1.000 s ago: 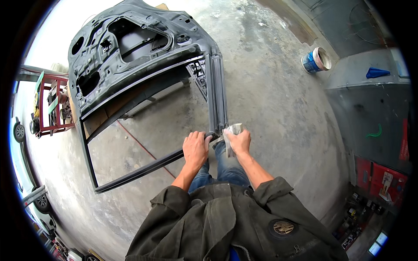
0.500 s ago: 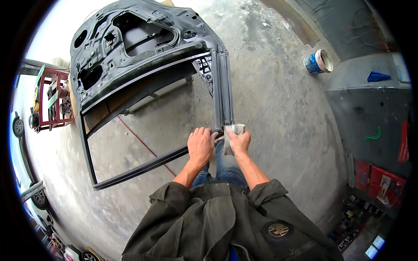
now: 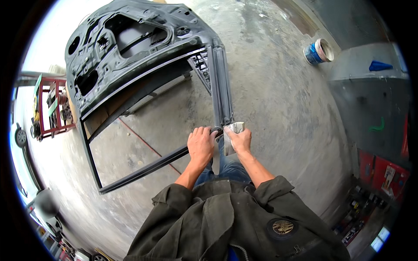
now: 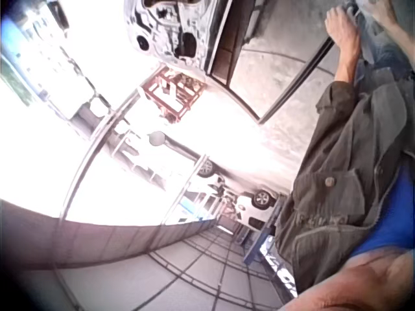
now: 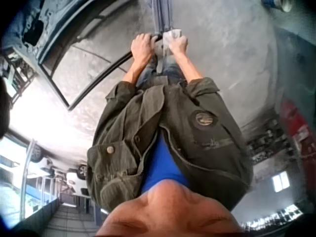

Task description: The person sands the edges and surfaces of a car door frame and a curved trim piece using a sanding block. The person repositions the parts on a stand to reach different areas and continues sanding until the clip ends.

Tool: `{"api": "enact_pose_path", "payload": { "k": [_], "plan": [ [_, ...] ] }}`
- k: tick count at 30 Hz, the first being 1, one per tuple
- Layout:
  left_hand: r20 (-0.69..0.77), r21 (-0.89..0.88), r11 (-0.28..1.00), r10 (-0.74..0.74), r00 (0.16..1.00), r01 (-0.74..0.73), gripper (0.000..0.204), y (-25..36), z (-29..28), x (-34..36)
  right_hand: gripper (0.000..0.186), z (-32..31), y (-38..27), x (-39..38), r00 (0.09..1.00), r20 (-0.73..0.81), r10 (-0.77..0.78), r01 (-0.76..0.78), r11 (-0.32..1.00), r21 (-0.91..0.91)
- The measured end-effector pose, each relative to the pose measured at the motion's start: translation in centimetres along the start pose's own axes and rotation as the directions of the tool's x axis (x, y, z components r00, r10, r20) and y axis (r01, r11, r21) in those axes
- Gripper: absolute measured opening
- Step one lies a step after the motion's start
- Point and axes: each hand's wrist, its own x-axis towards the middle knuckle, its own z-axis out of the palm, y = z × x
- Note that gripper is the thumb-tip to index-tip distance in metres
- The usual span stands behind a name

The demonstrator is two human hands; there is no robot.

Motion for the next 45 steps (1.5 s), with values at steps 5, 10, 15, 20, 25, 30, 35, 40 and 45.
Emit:
{"api": "enact_pose_path", "payload": {
  "k": [5, 10, 15, 20, 25, 30, 35, 40, 45],
  "plan": [
    [0.058, 0.004, 1.000, -0.017, 0.998, 0.016, 0.024, 0.2, -0.6, 0.2, 0.040, -3.6, -1.7, 1.3, 0.997, -0.008, 0.076, -0.076, 0.997, -0.018],
    [0.110, 0.012, 0.999, -0.043, 0.993, 0.042, 0.025, 0.5, -0.9, 0.5, 0.039, -4.6, -4.6, 3.8, 0.970, -0.197, 0.144, -0.069, 0.936, 0.344],
    [0.112, 0.046, 0.998, -0.058, 0.992, 0.053, 0.025, 0.6, -1.0, 0.4, 0.046, -2.2, -6.6, 3.2, 0.958, -0.204, -0.200, 0.267, 0.881, 0.391],
    [0.133, -0.007, 0.999, -0.046, 0.990, 0.047, 0.027, 0.2, -0.7, 0.6, 0.021, 0.2, -6.2, 0.3, 0.967, 0.129, -0.218, 0.226, 0.972, -0.056],
    [0.129, -0.003, 0.999, -0.054, 0.990, 0.054, 0.027, -0.1, -0.4, 0.4, 0.022, -0.9, -4.9, -0.6, 0.969, 0.123, -0.215, 0.224, 0.972, -0.067],
    [0.098, 0.021, 0.998, -0.056, 0.994, 0.054, 0.027, -0.1, 0.0, 0.3, 0.025, -1.5, -5.2, 0.2, 0.988, 0.111, -0.108, 0.117, 0.990, -0.077],
    [0.067, 0.016, 0.999, -0.032, 0.997, 0.031, 0.025, -0.1, 0.2, 0.1, 0.029, -0.4, -4.2, -0.3, 0.993, 0.023, -0.116, 0.118, 0.985, -0.125],
    [0.075, -0.004, 0.998, -0.058, 0.995, 0.059, 0.024, -0.1, 0.2, 0.0, 0.026, -3.5, -1.5, -0.7, 0.975, 0.151, -0.163, 0.166, 0.986, -0.011],
    [0.075, -0.062, 0.995, -0.079, 0.994, 0.084, 0.024, 0.7, -1.2, 0.3, 0.031, -7.3, -2.3, 0.7, 0.995, -0.003, -0.102, 0.101, 0.991, -0.090]
  ]
}}
